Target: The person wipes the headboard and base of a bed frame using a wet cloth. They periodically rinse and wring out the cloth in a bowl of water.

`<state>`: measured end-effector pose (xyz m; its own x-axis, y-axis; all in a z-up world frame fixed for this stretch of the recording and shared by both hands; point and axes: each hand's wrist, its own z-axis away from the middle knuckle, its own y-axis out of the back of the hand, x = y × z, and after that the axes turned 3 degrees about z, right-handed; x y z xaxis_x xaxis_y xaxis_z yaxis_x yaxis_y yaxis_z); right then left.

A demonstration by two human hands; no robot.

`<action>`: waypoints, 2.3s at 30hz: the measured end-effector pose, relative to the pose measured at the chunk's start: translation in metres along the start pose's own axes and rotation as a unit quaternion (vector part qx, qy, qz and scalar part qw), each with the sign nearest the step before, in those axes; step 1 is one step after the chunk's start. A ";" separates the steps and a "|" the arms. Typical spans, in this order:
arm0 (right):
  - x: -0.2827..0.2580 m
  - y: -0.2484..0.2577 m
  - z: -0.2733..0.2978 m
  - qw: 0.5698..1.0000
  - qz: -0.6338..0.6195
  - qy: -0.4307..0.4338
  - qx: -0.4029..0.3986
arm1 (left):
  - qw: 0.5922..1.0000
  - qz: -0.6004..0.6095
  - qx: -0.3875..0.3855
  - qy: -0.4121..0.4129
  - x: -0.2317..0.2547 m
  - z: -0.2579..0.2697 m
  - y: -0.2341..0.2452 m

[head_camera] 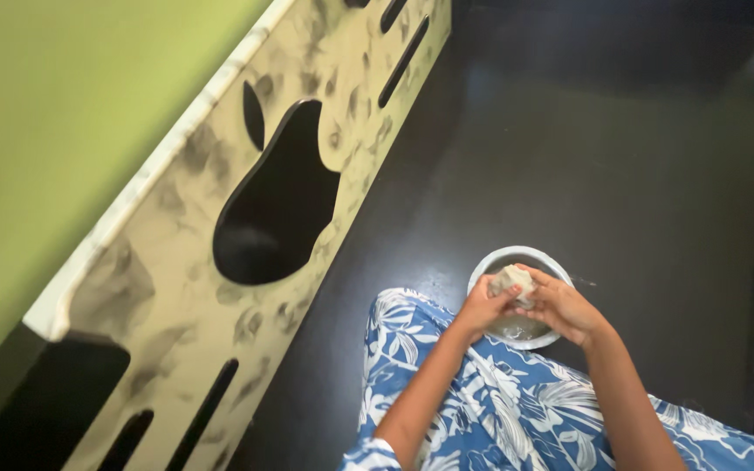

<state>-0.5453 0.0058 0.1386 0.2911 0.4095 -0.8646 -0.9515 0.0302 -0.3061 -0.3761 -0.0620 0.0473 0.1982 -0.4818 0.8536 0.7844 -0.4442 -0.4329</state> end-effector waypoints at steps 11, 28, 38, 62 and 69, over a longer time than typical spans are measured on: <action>0.055 0.031 -0.020 0.852 0.465 0.142 0.194 | 0.926 -0.320 0.187 -0.076 -0.005 -0.022 0.013; 0.040 0.048 0.001 0.979 0.090 0.094 0.159 | 0.887 -0.428 0.081 -0.152 0.016 -0.024 -0.002; 0.036 0.018 -0.006 0.989 -0.073 0.025 0.129 | 0.992 -0.006 0.122 0.039 0.001 -0.041 -0.001; 0.038 0.012 -0.014 0.820 0.414 0.319 0.233 | 0.904 -0.353 0.129 -0.202 -0.029 -0.043 0.001; 0.039 0.015 -0.022 0.905 0.240 0.279 0.214 | 0.935 -0.278 0.129 -0.177 0.012 -0.017 -0.025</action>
<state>-0.5463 0.0020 0.0909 -0.2747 -0.0520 -0.9601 -0.8984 0.3698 0.2370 -0.4033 -0.0695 0.0634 -0.1365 0.0707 0.9881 0.9310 -0.3318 0.1524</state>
